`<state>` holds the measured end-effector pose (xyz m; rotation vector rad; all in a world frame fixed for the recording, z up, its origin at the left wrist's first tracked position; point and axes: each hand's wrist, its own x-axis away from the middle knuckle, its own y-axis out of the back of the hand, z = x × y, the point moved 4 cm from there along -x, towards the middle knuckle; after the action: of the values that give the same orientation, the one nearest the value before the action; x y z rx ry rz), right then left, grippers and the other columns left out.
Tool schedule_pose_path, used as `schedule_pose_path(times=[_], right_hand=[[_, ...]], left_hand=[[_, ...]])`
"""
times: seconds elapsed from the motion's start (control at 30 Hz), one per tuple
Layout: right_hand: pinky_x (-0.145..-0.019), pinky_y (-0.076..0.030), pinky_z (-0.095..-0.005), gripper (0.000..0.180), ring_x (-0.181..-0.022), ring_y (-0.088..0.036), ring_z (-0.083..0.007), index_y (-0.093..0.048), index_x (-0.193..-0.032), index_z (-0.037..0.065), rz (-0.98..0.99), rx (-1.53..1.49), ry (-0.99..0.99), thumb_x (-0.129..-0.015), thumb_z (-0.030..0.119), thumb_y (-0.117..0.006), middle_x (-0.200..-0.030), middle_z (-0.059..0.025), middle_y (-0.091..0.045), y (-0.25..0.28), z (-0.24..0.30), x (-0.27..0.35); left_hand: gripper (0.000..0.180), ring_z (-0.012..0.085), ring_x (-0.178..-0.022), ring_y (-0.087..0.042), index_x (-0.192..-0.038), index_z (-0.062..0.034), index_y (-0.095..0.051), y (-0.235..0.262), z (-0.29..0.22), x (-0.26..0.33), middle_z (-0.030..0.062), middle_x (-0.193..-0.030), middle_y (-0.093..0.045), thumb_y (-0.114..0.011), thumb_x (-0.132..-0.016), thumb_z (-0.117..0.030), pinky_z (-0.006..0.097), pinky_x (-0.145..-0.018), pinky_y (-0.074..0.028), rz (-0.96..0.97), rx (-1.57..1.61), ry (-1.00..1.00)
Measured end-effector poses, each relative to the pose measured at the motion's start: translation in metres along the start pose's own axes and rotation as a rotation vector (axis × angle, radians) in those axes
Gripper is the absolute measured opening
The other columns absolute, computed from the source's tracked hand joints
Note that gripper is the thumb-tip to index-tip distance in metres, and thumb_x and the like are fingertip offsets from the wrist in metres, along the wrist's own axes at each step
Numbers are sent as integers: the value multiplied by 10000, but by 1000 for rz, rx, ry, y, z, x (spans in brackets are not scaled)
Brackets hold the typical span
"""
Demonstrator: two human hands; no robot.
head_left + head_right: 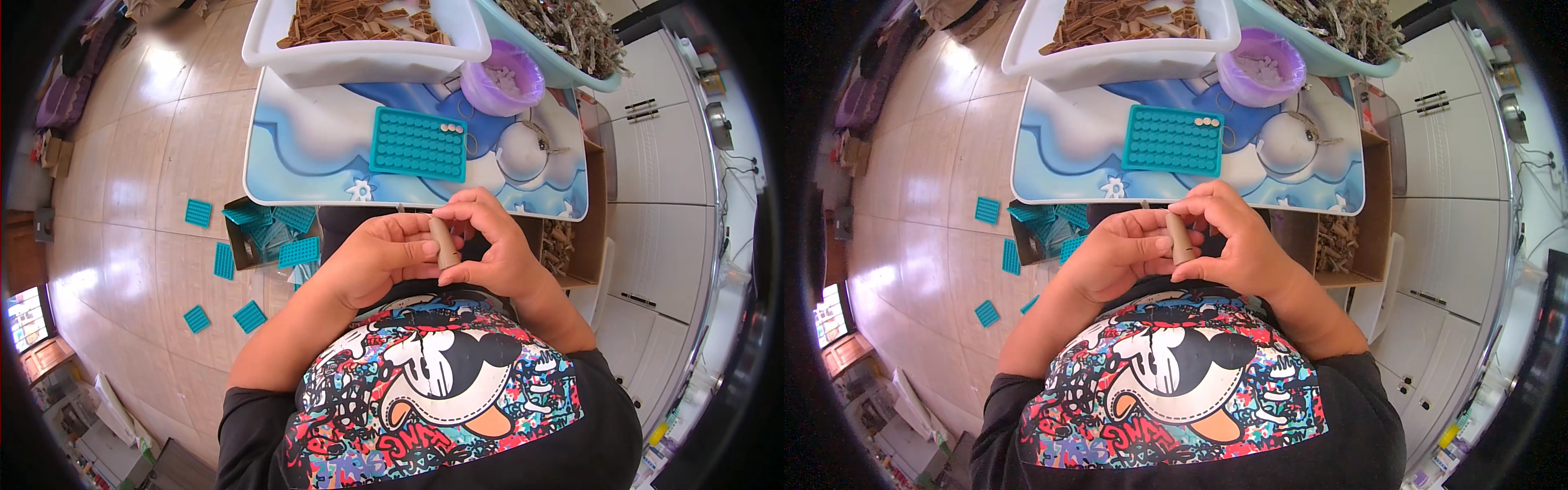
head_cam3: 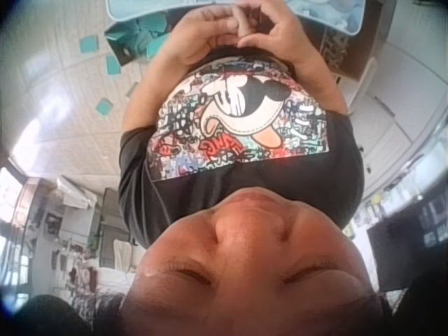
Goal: The person assembles small circular components into rectangular wooden holders by hand.
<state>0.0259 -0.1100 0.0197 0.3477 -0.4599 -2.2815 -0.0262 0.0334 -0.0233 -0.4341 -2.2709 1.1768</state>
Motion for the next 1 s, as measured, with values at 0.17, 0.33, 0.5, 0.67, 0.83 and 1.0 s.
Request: schedule_pose_path(times=[0.17, 0.33, 0.5, 0.67, 0.83, 1.0], right_hand=[[-748, -441, -270, 661, -866, -499, -144, -548, -1117, 46, -3, -84, -37, -565, 223, -865, -1043, -55, -471, -2, -1, -1], [-735, -435, -257, 646, -860, -496, -138, -546, -1109, 47, 16, -77, -41, -566, 196, -863, -1036, -50, -466, -3, 0, -2], [-733, -432, -252, 637, -858, -493, -128, -539, -1097, 48, 23, -94, -76, -565, 182, -861, -1018, -45, -459, -7, -4, 2], [-698, -396, -251, 654, -804, -461, -117, -544, -1086, 39, -23, -77, -81, -554, 232, -870, -1004, -41, -458, -9, -6, 7], [-695, -396, -255, 649, -801, -463, -124, -547, -1075, 41, -19, -56, -95, -544, 224, -872, -996, -41, -462, -11, -6, 10], [-690, -395, -255, 646, -797, -462, -126, -551, -1066, 44, -11, -28, -105, -534, 216, -874, -987, -39, -460, -11, -5, 11]], left_hand=[[399, 199, -974, -618, -1193, 49, -500, -2, -2, 3, 134, -1127, -593, -623, -826, -43, 332, -864, -508, 11, 28, 38], [447, 183, -960, -621, -1205, 42, -486, -1, -1, 4, 118, -1099, -609, -650, -792, -9, 320, -851, -510, -13, 28, 61], [415, 166, -932, -623, -1177, 35, -504, -1, 3, 3, 101, -1067, -618, -654, -794, -20, 303, -834, -507, -2, -9, 61], [409, 163, -961, -605, -1167, 26, -511, 2, 10, 1, 92, -1069, -611, -659, -789, -17, 303, -869, -482, -2, -8, 67], [429, 167, -1031, -567, -1168, 14, -508, 6, 17, 0, 93, -1096, -592, -669, -771, -3, 305, -926, -439, 37, -24, 43], [426, 163, -1019, -570, -1156, 22, -507, 4, 17, -3, 90, -1084, -594, -664, -760, 7, 304, -922, -438, 24, -37, 52]])
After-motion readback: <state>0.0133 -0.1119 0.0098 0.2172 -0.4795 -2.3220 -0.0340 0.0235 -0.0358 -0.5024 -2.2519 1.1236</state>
